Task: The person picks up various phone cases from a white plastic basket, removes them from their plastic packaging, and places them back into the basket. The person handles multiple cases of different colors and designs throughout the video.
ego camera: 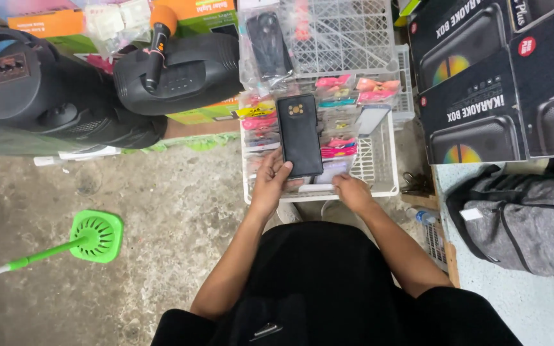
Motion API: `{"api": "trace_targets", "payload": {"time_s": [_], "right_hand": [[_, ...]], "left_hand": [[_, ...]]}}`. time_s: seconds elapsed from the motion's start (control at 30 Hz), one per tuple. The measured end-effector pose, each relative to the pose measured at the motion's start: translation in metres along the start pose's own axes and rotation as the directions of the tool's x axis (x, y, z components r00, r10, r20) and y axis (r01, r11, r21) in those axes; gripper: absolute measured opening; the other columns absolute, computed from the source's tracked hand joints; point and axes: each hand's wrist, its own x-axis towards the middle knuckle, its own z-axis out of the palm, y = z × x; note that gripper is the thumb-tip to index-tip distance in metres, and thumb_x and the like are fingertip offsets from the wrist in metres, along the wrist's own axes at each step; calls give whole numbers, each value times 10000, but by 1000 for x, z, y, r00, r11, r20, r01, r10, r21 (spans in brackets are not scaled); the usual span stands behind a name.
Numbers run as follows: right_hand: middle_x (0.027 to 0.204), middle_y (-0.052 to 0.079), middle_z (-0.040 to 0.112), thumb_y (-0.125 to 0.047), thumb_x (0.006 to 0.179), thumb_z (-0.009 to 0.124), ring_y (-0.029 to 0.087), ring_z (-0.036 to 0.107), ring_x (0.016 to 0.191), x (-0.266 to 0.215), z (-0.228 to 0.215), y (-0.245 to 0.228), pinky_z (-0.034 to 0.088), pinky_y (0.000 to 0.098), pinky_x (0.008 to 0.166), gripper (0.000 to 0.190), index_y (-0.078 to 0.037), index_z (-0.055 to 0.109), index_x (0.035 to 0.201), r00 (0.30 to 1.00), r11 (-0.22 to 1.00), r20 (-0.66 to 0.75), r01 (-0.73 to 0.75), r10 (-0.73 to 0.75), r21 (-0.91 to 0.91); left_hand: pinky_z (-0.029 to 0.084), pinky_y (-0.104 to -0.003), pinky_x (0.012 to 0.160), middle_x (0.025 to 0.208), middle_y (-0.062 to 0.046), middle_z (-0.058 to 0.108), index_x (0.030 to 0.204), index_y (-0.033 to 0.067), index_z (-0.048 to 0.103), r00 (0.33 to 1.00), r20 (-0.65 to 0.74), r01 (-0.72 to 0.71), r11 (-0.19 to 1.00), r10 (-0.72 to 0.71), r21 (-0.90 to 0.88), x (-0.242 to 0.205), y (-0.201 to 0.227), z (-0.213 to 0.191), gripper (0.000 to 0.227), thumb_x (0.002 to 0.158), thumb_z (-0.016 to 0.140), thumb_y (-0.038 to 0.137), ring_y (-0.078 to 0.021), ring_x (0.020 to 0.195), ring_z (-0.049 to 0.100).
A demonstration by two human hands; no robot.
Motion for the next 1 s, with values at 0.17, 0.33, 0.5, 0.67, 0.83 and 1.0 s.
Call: {"api": "trace_targets", "payload": {"time_s": [0.17, 0.33, 0.5, 0.67, 0.83, 1.0], "right_hand": [[1107, 122, 683, -204, 884, 669, 406, 682, 930, 1, -7, -22, 544, 522, 800, 149, -147, 663, 1021, 998, 996, -10, -60, 61, 72], [1168, 71, 695, -182, 905, 652, 397, 695, 909, -2, 9, -28, 550, 517, 813, 108, -145, 674, 1004, 992, 991, -1, -129, 129, 25], [1159, 135, 659, -352, 937, 667, 404, 684, 962, 4, -1, -45, 550, 515, 843, 259, -124, 706, 1055, 974, 971, 22, -228, 227, 77], [1170, 158, 648, -389, 934, 650, 398, 676, 994, 2, 6, -52, 540, 509, 866, 332, -114, 741, 1096, 979, 969, -24, -196, 202, 153], [1129, 161, 683, -403, 956, 655, 390, 686, 967, -1, 11, -52, 545, 481, 872, 358, -76, 763, 1054, 953, 939, -111, -249, 281, 237], [953, 185, 722, -274, 980, 766, 290, 712, 835, 1, 28, -4, 550, 391, 746, 291, 5, 719, 914, 761, 556, -22, -455, 649, 695]], "left_hand": [[642, -391, 857, 1336, -144, 628, 1514, 12, 394, 1000, 2, 0, 1000, 0, 0, -8, -7, -9, 515, 1029, 549, 84, -209, 1155, 645], [640, -391, 861, 1353, -122, 612, 1506, 5, 410, 999, -25, -21, 1000, 20, -20, -20, -8, -19, 508, 1027, 558, 89, -198, 1164, 641], [635, -374, 853, 1307, -146, 632, 1521, 33, 389, 998, -51, 32, 998, -34, -51, -27, -6, -23, 538, 1020, 567, 117, -207, 1127, 656], [632, -376, 856, 1307, -146, 629, 1515, 9, 402, 999, -37, 14, 1000, -15, -27, -22, -7, -23, 527, 1028, 568, 121, -206, 1131, 648], [644, -379, 847, 1327, -130, 616, 1492, 1, 400, 999, -33, 13, 1000, -14, -25, -19, -2, -21, 519, 1018, 567, 128, -203, 1141, 651], [618, -355, 795, 1314, -126, 619, 1497, 23, 407, 998, -44, 41, 998, -42, -38, -14, -5, -23, 506, 1030, 561, 144, -192, 1072, 650]]}}
